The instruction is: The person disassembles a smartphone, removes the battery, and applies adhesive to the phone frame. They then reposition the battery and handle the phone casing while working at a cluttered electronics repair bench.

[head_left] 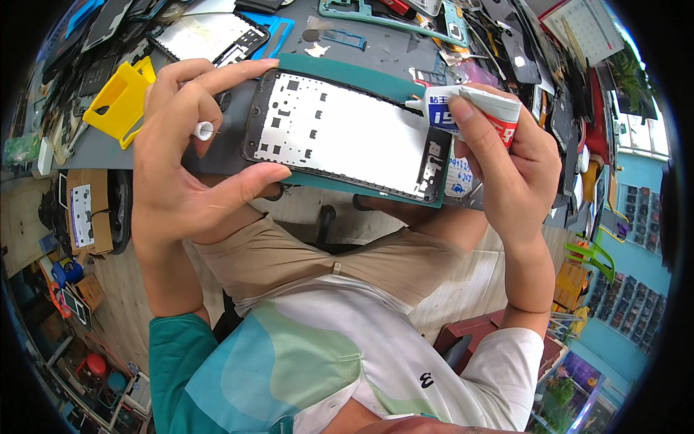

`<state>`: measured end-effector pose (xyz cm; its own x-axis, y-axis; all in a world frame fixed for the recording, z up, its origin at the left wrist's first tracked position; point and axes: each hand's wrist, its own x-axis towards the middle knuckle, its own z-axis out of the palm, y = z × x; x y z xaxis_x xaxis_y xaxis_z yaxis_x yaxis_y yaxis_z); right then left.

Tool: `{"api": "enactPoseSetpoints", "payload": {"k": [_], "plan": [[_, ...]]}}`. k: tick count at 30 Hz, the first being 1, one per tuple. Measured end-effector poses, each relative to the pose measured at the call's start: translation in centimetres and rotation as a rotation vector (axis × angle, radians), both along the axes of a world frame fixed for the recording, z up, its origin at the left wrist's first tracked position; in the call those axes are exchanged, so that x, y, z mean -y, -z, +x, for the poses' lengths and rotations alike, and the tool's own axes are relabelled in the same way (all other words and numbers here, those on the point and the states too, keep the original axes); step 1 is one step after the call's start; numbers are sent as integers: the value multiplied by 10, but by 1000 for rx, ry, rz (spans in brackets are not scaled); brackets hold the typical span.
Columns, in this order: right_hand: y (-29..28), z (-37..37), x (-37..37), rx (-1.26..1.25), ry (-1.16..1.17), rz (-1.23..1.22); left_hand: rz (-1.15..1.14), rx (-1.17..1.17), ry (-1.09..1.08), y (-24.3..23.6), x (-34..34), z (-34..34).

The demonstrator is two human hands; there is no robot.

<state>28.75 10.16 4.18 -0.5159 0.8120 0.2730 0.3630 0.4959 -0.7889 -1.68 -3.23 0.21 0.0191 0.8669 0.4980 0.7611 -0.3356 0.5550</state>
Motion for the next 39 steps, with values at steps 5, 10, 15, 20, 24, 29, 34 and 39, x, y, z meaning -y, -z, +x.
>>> {"api": "enactPoseSetpoints", "payload": {"k": [5,10,15,20,24,29,34,39], "plan": [[-1,5,1,-4,19,-25,-15,-6,-6,-2,1,1],[-3,10,1,-13,24,-46,-29,10,-12,-2,1,1],[-3,13,0,5,37,-7,-17,23,-6,0,0,1],[-3,18,0,5,37,0,-31,31,2,1,1,1],[-5,19,2,17,65,-12,-36,9,12,0,1,-1],[-7,25,4,63,70,35,-31,5,20,1,0,-2],[-10,29,7,97,71,44,-32,10,12,1,1,-1],[-12,32,10,115,53,104,-47,45,3,0,2,1]]}}
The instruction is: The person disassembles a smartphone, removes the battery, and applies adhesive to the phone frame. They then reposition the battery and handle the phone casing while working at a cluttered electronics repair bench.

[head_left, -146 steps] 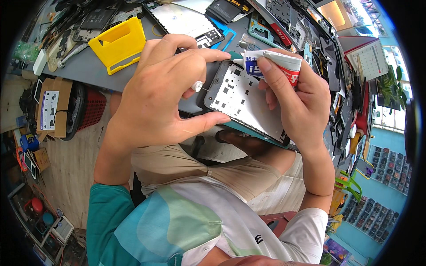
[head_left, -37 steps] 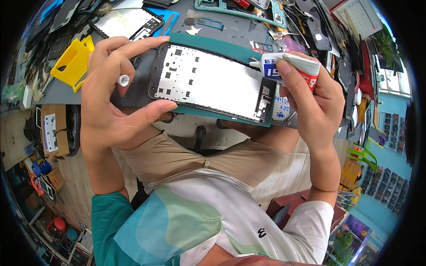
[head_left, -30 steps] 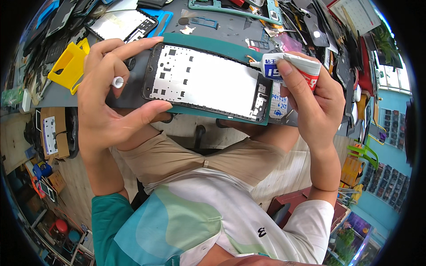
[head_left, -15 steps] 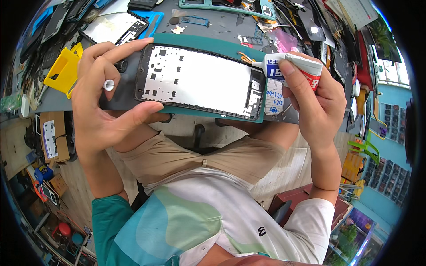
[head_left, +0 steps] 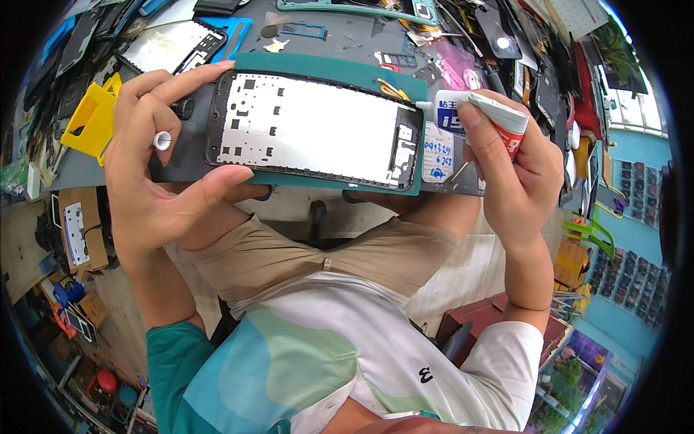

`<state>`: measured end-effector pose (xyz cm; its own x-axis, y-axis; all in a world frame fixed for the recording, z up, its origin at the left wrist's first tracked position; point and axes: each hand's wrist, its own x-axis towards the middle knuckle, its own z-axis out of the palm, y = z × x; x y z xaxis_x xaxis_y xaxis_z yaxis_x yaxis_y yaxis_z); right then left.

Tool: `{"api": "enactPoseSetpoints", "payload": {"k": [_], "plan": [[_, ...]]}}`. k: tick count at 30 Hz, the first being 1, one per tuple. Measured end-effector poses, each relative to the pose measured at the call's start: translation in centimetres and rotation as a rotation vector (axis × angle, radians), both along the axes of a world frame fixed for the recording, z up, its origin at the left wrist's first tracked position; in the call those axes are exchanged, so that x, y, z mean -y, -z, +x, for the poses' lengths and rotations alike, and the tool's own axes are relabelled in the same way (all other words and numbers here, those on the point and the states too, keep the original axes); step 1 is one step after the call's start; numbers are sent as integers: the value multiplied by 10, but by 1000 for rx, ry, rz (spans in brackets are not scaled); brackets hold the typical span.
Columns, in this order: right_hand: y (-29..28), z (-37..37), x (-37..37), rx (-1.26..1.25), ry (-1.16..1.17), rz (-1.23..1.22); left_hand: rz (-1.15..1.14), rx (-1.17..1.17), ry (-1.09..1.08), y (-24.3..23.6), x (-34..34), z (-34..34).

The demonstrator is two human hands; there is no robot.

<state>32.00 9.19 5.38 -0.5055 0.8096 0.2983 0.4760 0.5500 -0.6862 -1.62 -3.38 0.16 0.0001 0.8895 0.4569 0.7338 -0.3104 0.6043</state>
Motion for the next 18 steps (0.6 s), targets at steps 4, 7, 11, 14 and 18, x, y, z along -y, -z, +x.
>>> {"api": "enactPoseSetpoints", "payload": {"k": [4,7,11,14,18], "plan": [[6,2,-1,-15,-9,102,-18,-22,-5,-2,0,0],[5,3,0,-10,-15,152,-10,-19,3,-1,0,0],[3,3,2,68,-57,292,-7,-22,13,-1,-1,-1],[1,2,6,115,-88,376,-11,-32,7,-2,-1,-1],[3,3,3,136,-182,551,0,-42,7,-2,-2,-1]]}}
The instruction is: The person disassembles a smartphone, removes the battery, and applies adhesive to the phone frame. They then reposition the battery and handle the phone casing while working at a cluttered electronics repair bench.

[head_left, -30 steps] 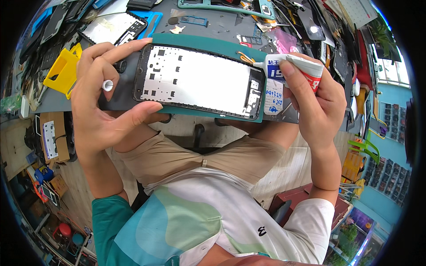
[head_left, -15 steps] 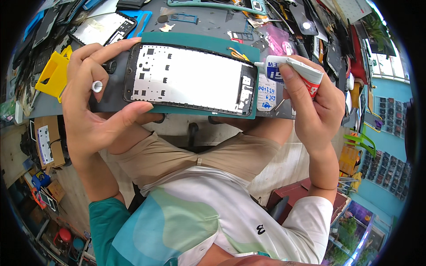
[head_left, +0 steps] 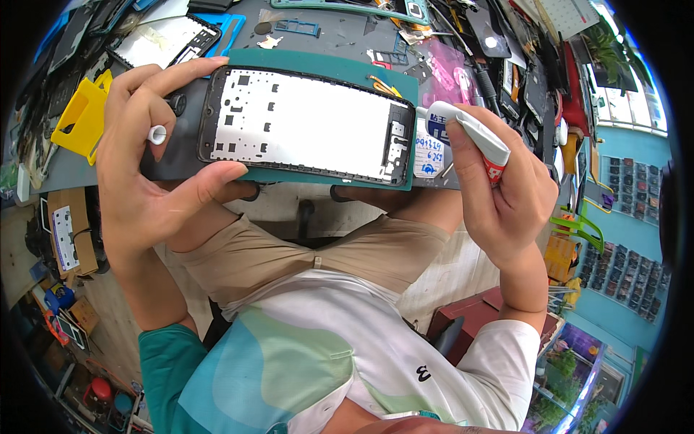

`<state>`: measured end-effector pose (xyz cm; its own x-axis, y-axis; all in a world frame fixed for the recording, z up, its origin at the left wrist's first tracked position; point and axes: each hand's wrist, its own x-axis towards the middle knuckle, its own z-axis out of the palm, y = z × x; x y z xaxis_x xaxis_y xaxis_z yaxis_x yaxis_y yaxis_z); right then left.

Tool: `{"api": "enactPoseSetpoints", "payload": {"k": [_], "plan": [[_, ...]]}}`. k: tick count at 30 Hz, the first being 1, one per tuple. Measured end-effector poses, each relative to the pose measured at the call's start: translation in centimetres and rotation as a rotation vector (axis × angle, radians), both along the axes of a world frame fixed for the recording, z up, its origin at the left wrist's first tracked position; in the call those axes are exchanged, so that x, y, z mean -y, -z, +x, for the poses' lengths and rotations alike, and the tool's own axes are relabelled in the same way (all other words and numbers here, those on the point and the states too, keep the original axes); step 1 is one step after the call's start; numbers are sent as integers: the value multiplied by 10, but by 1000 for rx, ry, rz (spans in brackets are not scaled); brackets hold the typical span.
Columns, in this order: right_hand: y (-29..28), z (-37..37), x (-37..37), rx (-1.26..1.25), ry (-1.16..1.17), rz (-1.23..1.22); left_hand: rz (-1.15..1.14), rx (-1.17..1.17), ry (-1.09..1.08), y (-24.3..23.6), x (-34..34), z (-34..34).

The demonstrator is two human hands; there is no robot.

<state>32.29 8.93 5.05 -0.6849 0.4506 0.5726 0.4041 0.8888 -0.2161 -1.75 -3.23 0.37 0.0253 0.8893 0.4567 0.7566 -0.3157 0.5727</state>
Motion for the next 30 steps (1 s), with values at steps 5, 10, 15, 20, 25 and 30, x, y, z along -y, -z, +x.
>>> {"api": "enactPoseSetpoints", "payload": {"k": [5,10,15,20,25,30], "plan": [[-8,-6,13,89,49,5,4,-13,-3,-1,0,0],[-9,-5,14,126,29,38,10,-15,16,-1,-1,-1],[-3,-1,10,90,-15,90,20,-16,23,-1,-1,-2],[-3,-1,12,84,-23,78,20,-15,24,1,-1,-2],[-12,-2,23,154,42,4,22,-13,17,1,0,-2],[-11,0,24,143,38,-1,28,-14,27,1,-1,-2]]}}
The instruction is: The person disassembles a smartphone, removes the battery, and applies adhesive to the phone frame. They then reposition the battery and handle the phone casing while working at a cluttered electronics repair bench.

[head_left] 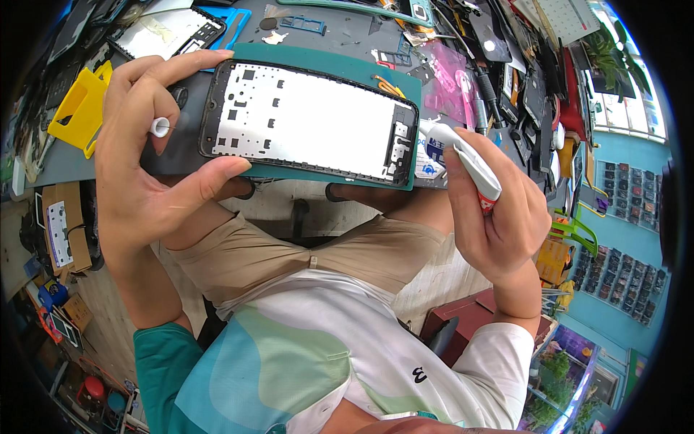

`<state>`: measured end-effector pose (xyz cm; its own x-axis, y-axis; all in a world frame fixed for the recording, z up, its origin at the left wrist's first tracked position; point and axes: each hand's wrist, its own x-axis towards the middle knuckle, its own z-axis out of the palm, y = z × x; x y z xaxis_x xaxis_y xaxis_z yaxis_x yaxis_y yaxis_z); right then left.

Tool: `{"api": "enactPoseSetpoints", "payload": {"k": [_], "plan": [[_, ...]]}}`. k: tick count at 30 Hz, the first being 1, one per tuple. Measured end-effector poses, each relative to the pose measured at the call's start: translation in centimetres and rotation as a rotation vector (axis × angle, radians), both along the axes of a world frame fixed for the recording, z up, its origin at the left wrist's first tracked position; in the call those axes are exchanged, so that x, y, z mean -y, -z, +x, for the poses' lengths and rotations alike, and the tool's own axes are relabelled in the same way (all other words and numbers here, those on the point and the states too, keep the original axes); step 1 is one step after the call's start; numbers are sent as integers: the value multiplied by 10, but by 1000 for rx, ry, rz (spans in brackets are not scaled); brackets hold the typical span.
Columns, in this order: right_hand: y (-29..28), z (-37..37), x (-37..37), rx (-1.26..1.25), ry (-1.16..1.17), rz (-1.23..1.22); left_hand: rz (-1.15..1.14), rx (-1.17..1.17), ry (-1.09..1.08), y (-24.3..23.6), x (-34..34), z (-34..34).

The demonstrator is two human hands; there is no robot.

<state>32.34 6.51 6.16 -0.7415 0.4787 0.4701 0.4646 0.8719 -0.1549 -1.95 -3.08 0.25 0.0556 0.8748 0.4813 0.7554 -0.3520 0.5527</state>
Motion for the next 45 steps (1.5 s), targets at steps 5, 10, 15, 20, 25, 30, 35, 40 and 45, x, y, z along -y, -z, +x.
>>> {"api": "enactPoseSetpoints", "payload": {"k": [5,10,15,20,25,30,35,40,45], "plan": [[-1,0,4,6,7,0,-1,-1,-4,0,0,1],[-2,1,8,14,8,-15,6,-12,-7,0,1,0],[-4,2,11,24,18,-37,2,-6,-3,0,0,0],[-7,2,17,38,26,-76,-11,3,-5,-2,1,0],[-3,8,13,29,-48,-54,-26,21,-18,-1,3,1],[-6,9,18,56,-39,-56,-26,11,-15,-1,2,0],[-13,6,29,80,35,-131,-25,13,-15,0,3,0],[-14,7,32,93,29,-133,-20,18,-8,-1,2,-1],[-15,8,33,75,14,-165,-11,11,-4,0,2,-1]]}}
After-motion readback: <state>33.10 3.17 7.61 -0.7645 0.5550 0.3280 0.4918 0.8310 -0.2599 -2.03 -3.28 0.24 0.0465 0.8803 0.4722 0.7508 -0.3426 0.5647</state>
